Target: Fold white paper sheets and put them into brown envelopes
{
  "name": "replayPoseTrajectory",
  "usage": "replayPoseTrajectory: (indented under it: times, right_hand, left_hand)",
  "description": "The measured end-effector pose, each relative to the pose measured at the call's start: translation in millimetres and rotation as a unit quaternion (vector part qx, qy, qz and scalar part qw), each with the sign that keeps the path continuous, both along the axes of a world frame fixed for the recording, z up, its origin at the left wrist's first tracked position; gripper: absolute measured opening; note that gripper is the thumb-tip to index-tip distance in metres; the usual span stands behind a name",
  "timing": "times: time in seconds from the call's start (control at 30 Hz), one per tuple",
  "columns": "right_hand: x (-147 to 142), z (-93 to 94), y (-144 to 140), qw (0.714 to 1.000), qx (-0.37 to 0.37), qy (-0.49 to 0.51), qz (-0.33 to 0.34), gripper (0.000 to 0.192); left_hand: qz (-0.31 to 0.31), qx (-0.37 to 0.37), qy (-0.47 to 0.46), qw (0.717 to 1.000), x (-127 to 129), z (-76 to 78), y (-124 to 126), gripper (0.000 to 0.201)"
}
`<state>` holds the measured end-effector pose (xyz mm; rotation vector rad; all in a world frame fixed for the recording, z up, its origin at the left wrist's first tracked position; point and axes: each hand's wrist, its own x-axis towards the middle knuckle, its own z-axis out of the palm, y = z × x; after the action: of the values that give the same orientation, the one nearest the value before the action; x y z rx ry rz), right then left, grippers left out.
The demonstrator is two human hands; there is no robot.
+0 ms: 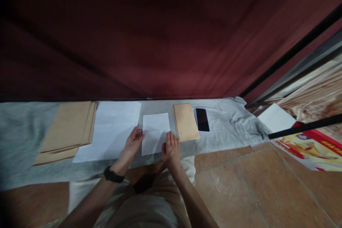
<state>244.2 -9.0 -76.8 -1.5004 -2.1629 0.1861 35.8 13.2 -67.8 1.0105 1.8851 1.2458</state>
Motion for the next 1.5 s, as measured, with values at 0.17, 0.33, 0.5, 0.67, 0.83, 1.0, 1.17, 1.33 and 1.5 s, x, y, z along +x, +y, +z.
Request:
replayPoseTrajectory:
  times: [0.17, 0.33, 0.5, 0.67, 0.83, 1.0, 1.17, 1.33, 1.5]
  right_hand:
    - [2, -4.7, 1, 1.0, 0.011, 0.023, 0.009, 0.061]
    - [7, -7.5, 13, 0.995, -0.017, 0.095, 0.001, 0.063]
    - [9, -7.9, 44, 0.967, -0.096, 0.231, -0.037, 0.061]
    - [0, 9.6, 84, 0.9, -0.176, 0.397, -0.043, 0.057]
    - [-6, 54.5, 108, 0.851, -0.161, 0.5, -0.012, 0.052]
    - [-3, 82.3, 110, 0.834, -0.139, 0.534, 0.025, 0.035]
    - [4, 64.1, 87, 0.873, -0.154, 0.462, 0.019, 0.025]
    - [17, 27.8, 52, 0.936, -0.116, 0.327, 0.066, 0.026]
    - [35, 12.1, 27, 0.971, -0.078, 0.178, 0.142, 0.046]
  left_hand:
    - [0.009, -0.014, -0.09, 0.996, 1, 12.3, 19, 0.041]
    - [-0.025, -0.012, -0.103, 0.994, 4, 30.5, 16, 0.026]
    - [-0.059, 0.0, -0.122, 0.991, 2, 61.6, 11, 0.03]
    - [-0.099, 0.064, -0.058, 0.991, -2, 100.8, 21, 0.024]
    - [-0.096, 0.122, 0.07, 0.985, -10, 119.0, 30, 0.022]
    - [-0.107, 0.199, 0.172, 0.959, -18, 104.3, 28, 0.021]
    - [-0.17, 0.18, 0.221, 0.943, -21, 63.3, 16, 0.027]
    - [-0.26, 0.123, 0.267, 0.92, -21, 24.6, -10, 0.052]
    - [-0.353, 0.09, 0.329, 0.871, -22, 13.7, -36, 0.069]
